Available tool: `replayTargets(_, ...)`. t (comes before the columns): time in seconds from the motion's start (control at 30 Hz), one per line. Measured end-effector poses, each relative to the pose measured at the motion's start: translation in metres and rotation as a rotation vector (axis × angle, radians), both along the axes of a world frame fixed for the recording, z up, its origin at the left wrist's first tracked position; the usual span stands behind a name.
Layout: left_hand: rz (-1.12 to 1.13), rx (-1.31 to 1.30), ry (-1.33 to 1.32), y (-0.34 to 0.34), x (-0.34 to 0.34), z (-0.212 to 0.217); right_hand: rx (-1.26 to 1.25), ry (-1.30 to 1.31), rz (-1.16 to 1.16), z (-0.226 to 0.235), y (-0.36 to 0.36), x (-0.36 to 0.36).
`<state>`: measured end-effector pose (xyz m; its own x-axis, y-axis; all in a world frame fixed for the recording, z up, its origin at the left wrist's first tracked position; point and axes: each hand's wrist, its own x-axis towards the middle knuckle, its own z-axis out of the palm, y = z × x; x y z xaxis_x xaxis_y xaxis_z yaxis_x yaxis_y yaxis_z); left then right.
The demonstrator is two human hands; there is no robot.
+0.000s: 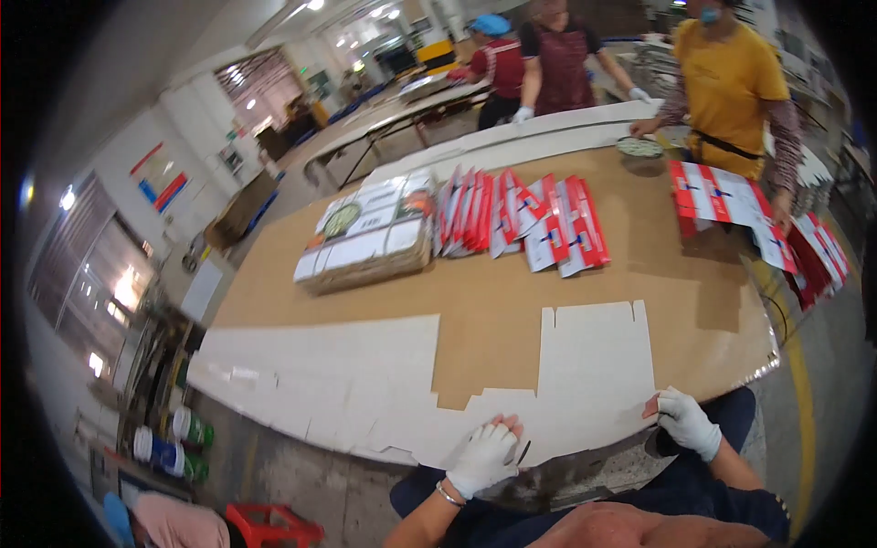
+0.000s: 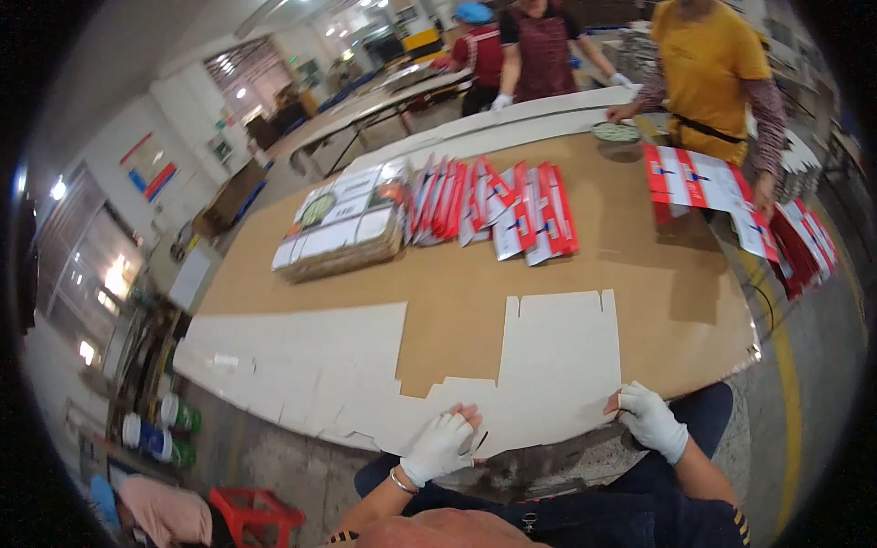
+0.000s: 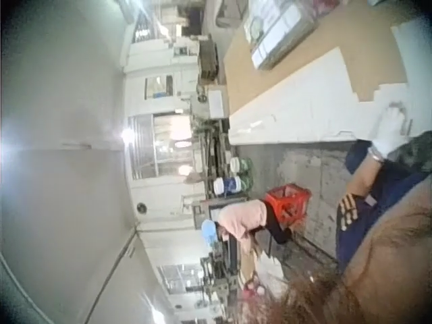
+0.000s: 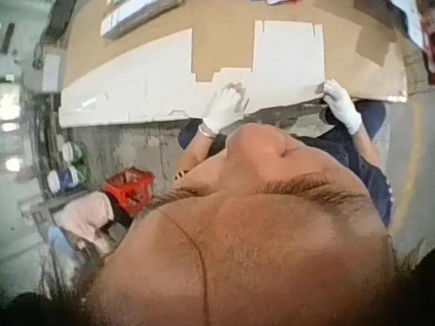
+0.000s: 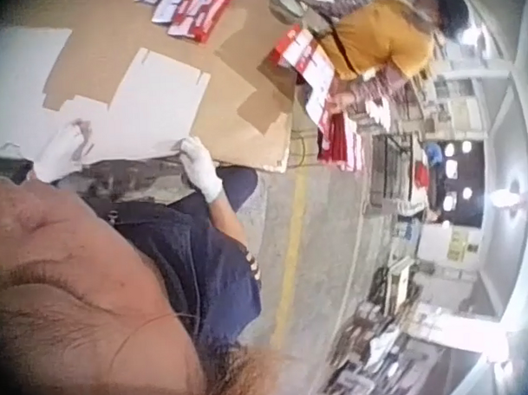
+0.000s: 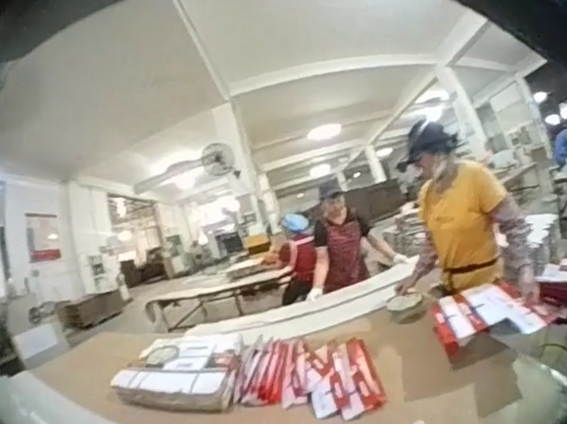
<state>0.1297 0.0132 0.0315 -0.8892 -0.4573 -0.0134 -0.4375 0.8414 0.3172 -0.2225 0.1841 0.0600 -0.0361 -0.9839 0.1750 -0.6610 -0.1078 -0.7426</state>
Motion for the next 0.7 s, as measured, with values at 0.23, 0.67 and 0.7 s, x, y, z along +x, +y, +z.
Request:
replayTargets(0.23,-0.138,-0.205,0.059,-0.017,-0.033,-0.012,-0.094,-0.047,-0.133,-0.012,0.03,-0.048)
replayTargets(0.67,-0.101,-0.238,0.286,0.004,-0.1,-0.041,-0.058,0.325,-0.416,-0.031,0.062,-0.028)
replayTargets(0.7,-0.202,-0.109,0.325,0.008,-0.106,-0.047,-0.059,0.252,-0.493,-0.027,0.057,-0.026)
